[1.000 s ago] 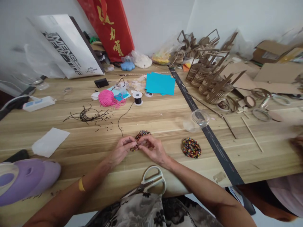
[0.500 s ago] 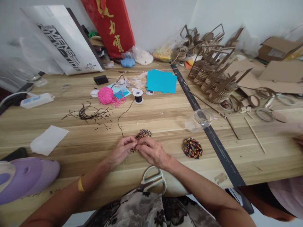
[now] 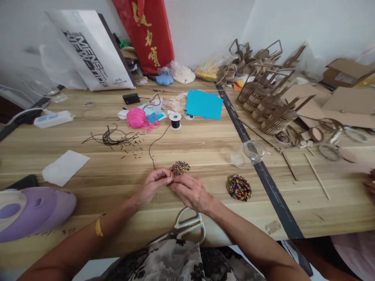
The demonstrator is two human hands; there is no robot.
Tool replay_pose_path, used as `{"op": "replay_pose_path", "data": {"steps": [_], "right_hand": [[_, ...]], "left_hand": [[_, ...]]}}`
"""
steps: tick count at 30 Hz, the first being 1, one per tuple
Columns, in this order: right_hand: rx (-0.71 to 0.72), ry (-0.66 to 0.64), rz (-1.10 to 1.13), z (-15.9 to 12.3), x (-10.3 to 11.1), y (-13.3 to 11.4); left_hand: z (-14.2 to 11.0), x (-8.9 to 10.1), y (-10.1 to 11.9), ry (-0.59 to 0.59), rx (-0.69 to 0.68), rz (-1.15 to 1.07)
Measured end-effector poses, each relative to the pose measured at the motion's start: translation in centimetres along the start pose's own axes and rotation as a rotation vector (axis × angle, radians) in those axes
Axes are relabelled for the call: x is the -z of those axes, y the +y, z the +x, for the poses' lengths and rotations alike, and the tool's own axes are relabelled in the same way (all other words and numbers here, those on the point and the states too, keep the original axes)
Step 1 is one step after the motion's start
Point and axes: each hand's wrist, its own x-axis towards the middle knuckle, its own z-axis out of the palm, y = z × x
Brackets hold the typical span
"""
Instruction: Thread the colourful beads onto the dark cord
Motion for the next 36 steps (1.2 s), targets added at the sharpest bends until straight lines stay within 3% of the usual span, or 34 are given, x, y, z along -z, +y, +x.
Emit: {"op": "replay_pose_path", "data": {"steps": [7, 14, 22, 30, 36], "right_hand": [[0.033, -0.002, 0.072, 0.5, 0.2, -0.1], [0.024, -0.046, -0.099, 0.1, 0.9, -0.3], [-0.042, -0.152, -0.044, 0.5, 1.1, -0.8], [-0.366, -0.056, 0.436, 0.9, 0.8, -0.8], [-0.723, -0.111, 0.759, 1.1, 0.8, -1.0]], "left_hand": [[-0.1, -0.2, 0.5, -0.026, -0.035, 0.094], [0.5, 0.9, 0.9, -0.21, 0.067, 0.261], [0.2, 1.0, 2.5, -0.257, -0.055, 0.585], [0.1, 0.6, 3.1, -0.258, -0.037, 0.7], [-0.3, 0.6, 2.6, -0.233, -0.047, 0.737]]}}
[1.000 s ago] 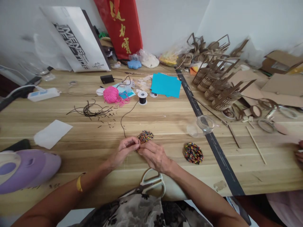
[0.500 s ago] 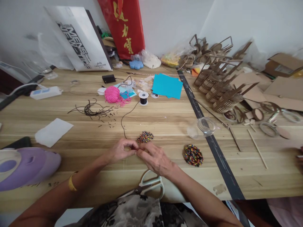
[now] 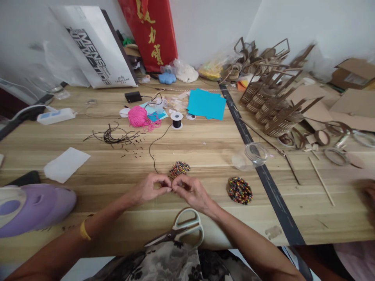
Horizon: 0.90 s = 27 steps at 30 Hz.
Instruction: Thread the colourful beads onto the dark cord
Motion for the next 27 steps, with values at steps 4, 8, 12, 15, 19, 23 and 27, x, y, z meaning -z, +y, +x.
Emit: {"op": "replay_pose_path", "data": {"steps": [4, 8, 12, 15, 19, 23, 27], "right_hand": [[-0.067, -0.005, 0.113, 0.2, -0.2, 0.1], [-0.053, 0.021, 0.086, 0.4, -0.2, 0.4], [0.011, 0.063, -0.013, 0.3, -0.4, 0.7], [0.154, 0.105, -0.212, 0.1, -0.5, 1.0], [0.387, 0.09, -0.411, -0.1, -0.4, 1.3], [0.456, 0.053, -0.524, 0.0, -0.3, 1.4], [0.476, 0.063, -0.555, -0.1, -0.4, 1.2]], "left_hand": [[-0.5, -0.9, -0.9, 0.108, -0.037, 0.03], [-0.8, -1.8, -1.7, 0.206, -0.119, 0.031], [-0.8, -2.2, -1.9, 0.247, -0.171, 0.01], [-0.8, -2.2, -1.6, 0.254, -0.152, -0.019], [-0.7, -2.2, -1.4, 0.235, -0.094, -0.077], [-0.7, -2.3, -1.5, 0.226, -0.066, -0.133], [-0.8, -2.4, -1.7, 0.232, -0.045, -0.157]]}}
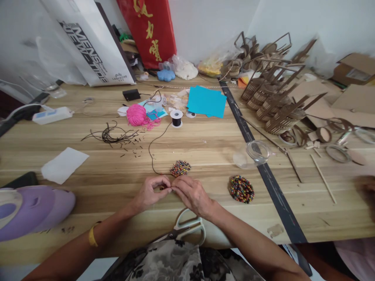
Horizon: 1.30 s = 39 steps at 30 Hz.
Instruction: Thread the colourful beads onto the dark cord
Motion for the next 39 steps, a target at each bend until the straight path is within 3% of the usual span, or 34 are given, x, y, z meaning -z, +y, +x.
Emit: {"op": "replay_pose_path", "data": {"steps": [12, 20, 27, 33, 39], "right_hand": [[-0.085, 0.07, 0.176, 0.2, -0.22, -0.25], [-0.12, 0.114, 0.146, -0.39, -0.32, 0.25], [-0.048, 0.099, 0.036, -0.37, 0.0, 0.25], [-0.015, 0.027, 0.056, -0.08, 0.18, 0.19], [-0.038, 0.062, 0.006, -0.29, 0.13, 0.05]], "left_hand": [[0.09, -0.08, -0.21, 0.065, 0.086, -0.124], [0.28, 0.27, -0.19, 0.093, 0.154, -0.174], [0.34, 0.55, 0.27, 0.09, 0.224, -0.226], [0.26, 0.51, 0.06, 0.087, 0.19, -0.203], [0.06, 0.1, -0.21, 0.069, 0.072, -0.093]]}}
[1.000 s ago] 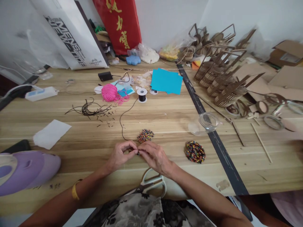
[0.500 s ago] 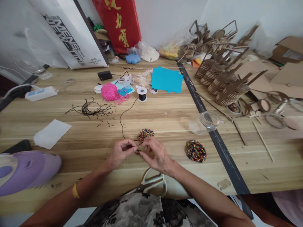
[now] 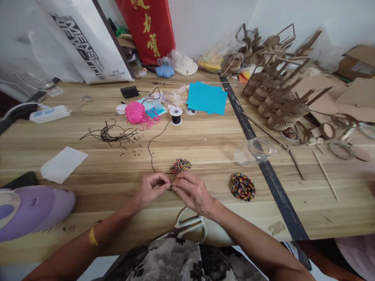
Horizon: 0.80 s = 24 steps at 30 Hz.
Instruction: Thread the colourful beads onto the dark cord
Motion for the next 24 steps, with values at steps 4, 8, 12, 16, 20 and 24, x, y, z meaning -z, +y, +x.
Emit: {"op": "replay_pose_path", "data": {"steps": [4, 8, 12, 16, 20, 24], "right_hand": [[0.001, 0.025, 0.048, 0.0, -0.2, 0.1], [0.018, -0.029, 0.14, 0.3, -0.2, 0.1], [-0.028, -0.054, 0.168, 0.4, -0.2, 0.0], [-0.117, -0.074, 0.216, 0.5, -0.1, -0.2], [-0.284, -0.127, 0.352, 0.6, 0.1, -0.5], [-0.392, -0.185, 0.474, 0.6, 0.1, -0.5]], "left_hand": [[-0.2, -0.2, 0.2, -0.008, -0.142, 0.152], [-0.2, 0.1, 0.4, -0.018, -0.243, 0.218], [-0.3, 0.5, 0.5, -0.051, -0.326, 0.289], [-0.4, 0.8, 0.8, -0.074, -0.394, 0.342], [-0.1, 1.1, 1.1, -0.128, -0.367, 0.265], [0.2, 1.5, 0.8, -0.206, -0.302, 0.174]]}}
